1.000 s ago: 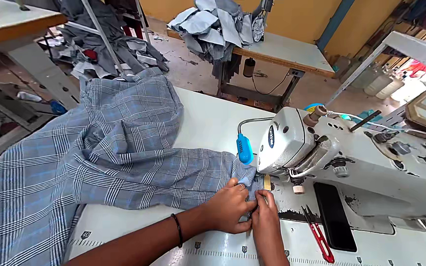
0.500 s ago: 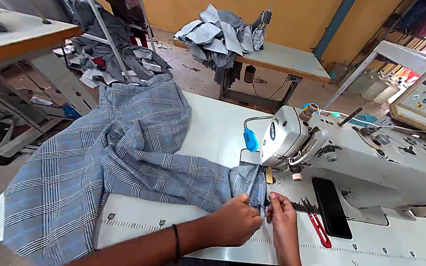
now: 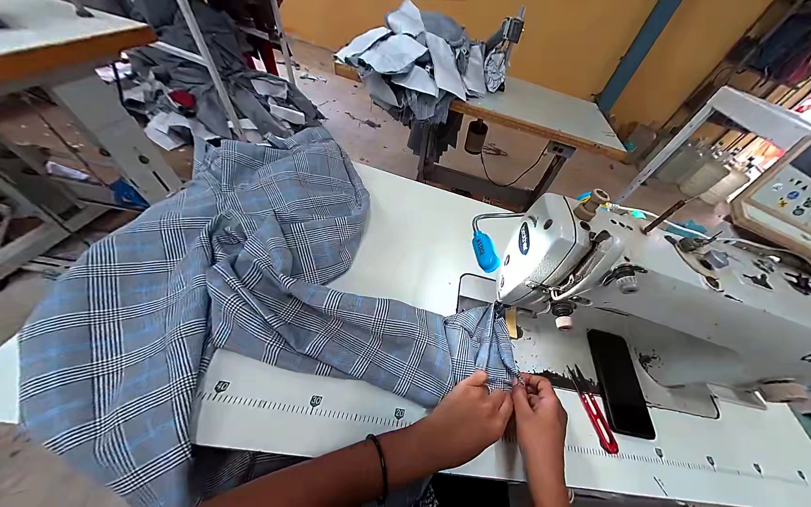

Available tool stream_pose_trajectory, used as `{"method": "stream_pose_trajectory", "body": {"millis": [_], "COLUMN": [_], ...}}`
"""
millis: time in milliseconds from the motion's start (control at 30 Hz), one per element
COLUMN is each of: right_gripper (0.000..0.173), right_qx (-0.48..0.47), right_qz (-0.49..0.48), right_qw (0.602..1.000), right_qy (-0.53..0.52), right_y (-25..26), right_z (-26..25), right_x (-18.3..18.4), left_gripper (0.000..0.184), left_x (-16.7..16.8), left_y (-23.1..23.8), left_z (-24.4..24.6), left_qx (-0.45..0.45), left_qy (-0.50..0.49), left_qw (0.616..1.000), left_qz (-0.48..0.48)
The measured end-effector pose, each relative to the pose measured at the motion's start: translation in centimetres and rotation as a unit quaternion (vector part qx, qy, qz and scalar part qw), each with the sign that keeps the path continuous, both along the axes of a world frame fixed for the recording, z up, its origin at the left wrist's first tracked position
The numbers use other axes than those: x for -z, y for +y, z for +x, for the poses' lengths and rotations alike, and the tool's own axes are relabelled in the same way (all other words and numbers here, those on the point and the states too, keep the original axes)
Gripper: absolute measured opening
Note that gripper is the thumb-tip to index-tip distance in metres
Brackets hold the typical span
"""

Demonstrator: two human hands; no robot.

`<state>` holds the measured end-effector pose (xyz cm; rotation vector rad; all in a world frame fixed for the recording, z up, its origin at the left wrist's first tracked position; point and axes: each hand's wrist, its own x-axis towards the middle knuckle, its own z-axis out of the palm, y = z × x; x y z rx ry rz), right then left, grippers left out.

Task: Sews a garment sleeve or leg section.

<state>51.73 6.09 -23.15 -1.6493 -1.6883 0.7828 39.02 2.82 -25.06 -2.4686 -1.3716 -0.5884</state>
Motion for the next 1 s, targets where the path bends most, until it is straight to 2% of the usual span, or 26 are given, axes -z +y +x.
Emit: {"method": "stream_pose_trajectory", "body": {"millis": [167, 267, 400, 467, 500, 567, 600, 633, 733, 833, 900, 1000], "right_gripper": [0.019, 0.02, 0.02, 0.02, 0.019, 0.018, 0.017, 0.016, 0.008, 0.008, 0.011, 0.011], "right_qx": [0.038, 0.055, 0.063, 0.063, 0.063, 0.063, 0.062, 0.06, 0.049, -0.001, -0.03, -0.018], "right_qz": [-0.023, -0.052, -0.07, -0.068, -0.057, -0.011, 0.021, 0.053, 0.138, 0.169, 0.175, 0.162], "right_qw": [0.998, 0.996, 0.994, 0.994, 0.996, 0.998, 0.998, 0.996, 0.985, 0.977, 0.976, 0.981], "right_qy": [0.035, 0.057, 0.061, 0.05, 0.036, -0.001, -0.016, -0.031, -0.086, -0.13, -0.128, -0.101], "right_y": [0.7, 0.8, 1.0, 1.1, 1.2, 1.3, 1.3, 1.3, 0.8, -0.6, -1.3, -0.8], "right_z": [0.3, 0.2, 0.3, 0.4, 0.5, 0.5, 0.4, 0.2, -0.5, -0.4, 0.1, 1.0], "right_x": [0.6, 0.5, 0.3, 0.3, 0.4, 0.4, 0.6, 0.8, 1.3, 1.7, 2.0, 2.4], "left_gripper": [0.016, 0.026, 0.036, 0.038, 0.036, 0.031, 0.031, 0.031, 0.029, 0.033, 0.034, 0.036], "left_x": [-1.6, -2.7, -3.2, -2.7, -2.0, -0.2, 0.3, 0.4, -0.4, -1.2, -1.2, -1.1], "left_y": [-0.2, 0.6, 1.1, 0.9, 0.6, 0.3, 0.3, 0.4, 0.6, 0.8, 0.9, 1.0], "left_z": [-1.0, -2.1, -2.0, -1.7, -1.4, -1.0, -1.0, -1.1, -1.2, -1.5, -1.8, -1.9], "left_qx": [0.002, 0.018, -0.001, -0.017, -0.025, -0.044, -0.048, -0.042, -0.013, 0.009, 0.017, 0.019], "left_qy": [-0.089, -0.115, -0.11, -0.116, -0.11, -0.054, -0.025, -0.014, -0.053, -0.117, -0.14, -0.138], "left_qw": [0.987, 0.959, 0.946, 0.949, 0.963, 0.994, 0.998, 0.999, 0.994, 0.97, 0.961, 0.958], "left_qz": [-0.135, -0.26, -0.306, -0.293, -0.243, -0.081, -0.028, -0.015, -0.099, -0.213, -0.237, -0.25]}}
